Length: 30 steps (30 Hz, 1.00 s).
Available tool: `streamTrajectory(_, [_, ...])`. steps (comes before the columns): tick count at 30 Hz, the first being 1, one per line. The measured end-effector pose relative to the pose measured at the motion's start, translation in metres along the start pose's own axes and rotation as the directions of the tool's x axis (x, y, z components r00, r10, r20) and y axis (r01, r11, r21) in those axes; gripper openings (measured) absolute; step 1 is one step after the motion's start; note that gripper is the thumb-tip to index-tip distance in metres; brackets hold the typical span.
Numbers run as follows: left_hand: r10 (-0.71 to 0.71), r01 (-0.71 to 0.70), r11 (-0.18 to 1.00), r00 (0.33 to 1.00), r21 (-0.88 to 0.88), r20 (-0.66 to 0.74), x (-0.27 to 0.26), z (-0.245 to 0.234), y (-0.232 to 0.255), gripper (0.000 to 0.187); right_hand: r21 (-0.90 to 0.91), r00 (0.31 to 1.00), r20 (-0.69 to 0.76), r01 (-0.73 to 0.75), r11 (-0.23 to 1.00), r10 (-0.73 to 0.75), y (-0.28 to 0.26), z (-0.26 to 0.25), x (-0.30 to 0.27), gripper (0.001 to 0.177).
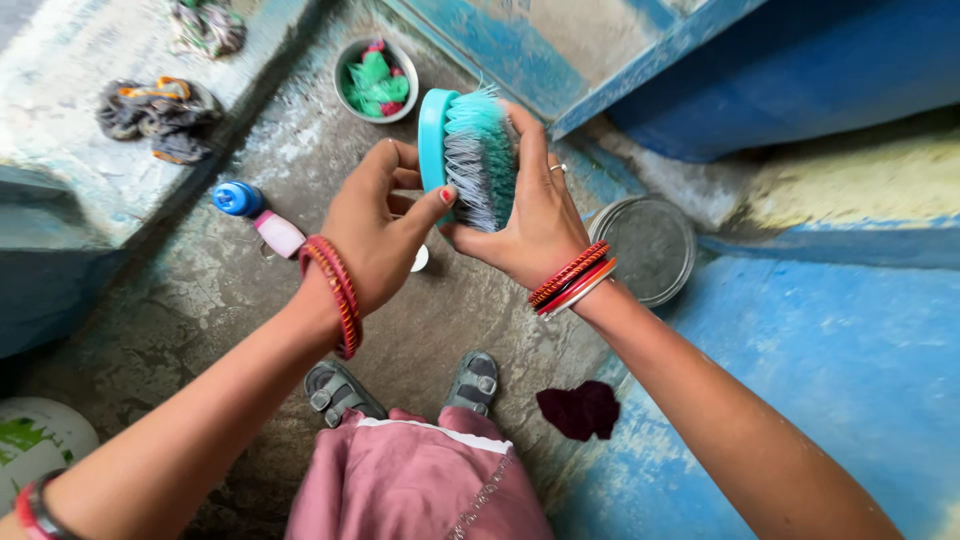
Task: The person organizes bathroom items by picking up toothpaste, metal hooks, a hair tie, a spoon, a brush, and a soap bar from the floor and placing them into a wall-mounted holder or on a nearby shelf. The person also opens a metal container and removes a plastic bag containing small items.
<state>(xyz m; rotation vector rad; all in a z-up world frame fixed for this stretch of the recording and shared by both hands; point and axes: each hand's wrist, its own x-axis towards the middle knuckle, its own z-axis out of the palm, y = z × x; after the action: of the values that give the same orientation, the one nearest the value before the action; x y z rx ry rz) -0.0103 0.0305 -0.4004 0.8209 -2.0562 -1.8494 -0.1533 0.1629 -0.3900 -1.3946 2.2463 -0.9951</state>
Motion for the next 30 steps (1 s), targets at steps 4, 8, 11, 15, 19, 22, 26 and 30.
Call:
streamTrajectory(4, [0.092, -0.086, 0.99, 0.995, 0.115, -0.043, -0.022, -0.033, 0.074, 0.029, 0.228, 0.998, -0.002, 0.061, 0.972, -0.063, -0.056, -0.034, 0.011, 0.111])
streamTrajectory(8, [0.224, -0.194, 0.927, 0.973, 0.321, -0.06, -0.06, -0.064, 0.144, 0.032, 0.383, 0.968, -0.045, 0.244, 0.891, -0.246, -0.116, -0.06, 0.015, 0.107])
streamTrajectory(11, [0.361, -0.276, 0.831, 0.928, 0.483, -0.092, -0.091, -0.087, 0.189, 0.031, 0.401, 0.96, -0.016, 0.263, 0.877, -0.281, -0.159, -0.078, 0.013, 0.104])
streamTrajectory(15, [0.496, -0.344, 0.728, 0.862, 0.593, -0.108, -0.137, -0.115, 0.241, 0.03, 0.484, 0.911, 0.019, 0.352, 0.801, -0.411, -0.214, -0.093, 0.019, 0.105])
streamTrajectory(19, [0.545, -0.241, 0.594, 0.822, 0.767, -0.165, -0.194, -0.143, 0.282, 0.03, 0.597, 0.843, 0.11, 0.368, 0.713, -0.527, -0.267, -0.107, 0.02, 0.1])
streamTrajectory(22, [0.578, -0.126, 0.496, 0.787, 0.859, -0.218, -0.235, -0.161, 0.315, 0.03, 0.425, 0.724, 0.082, 0.596, 0.681, -0.685, -0.311, -0.119, 0.024, 0.096])
streamTrajectory(26, [0.637, 0.029, 0.356, 0.724, 0.934, -0.265, -0.287, -0.17, 0.351, 0.028, 0.313, 0.553, 0.079, 0.776, 0.548, -0.829, -0.363, -0.132, 0.024, 0.09])
streamTrajectory(30, [0.713, 0.133, 0.212, 0.657, 0.968, -0.246, -0.339, -0.186, 0.379, 0.024, 0.297, 0.488, 0.11, 0.815, 0.498, -0.866, -0.415, -0.136, 0.02, 0.082])
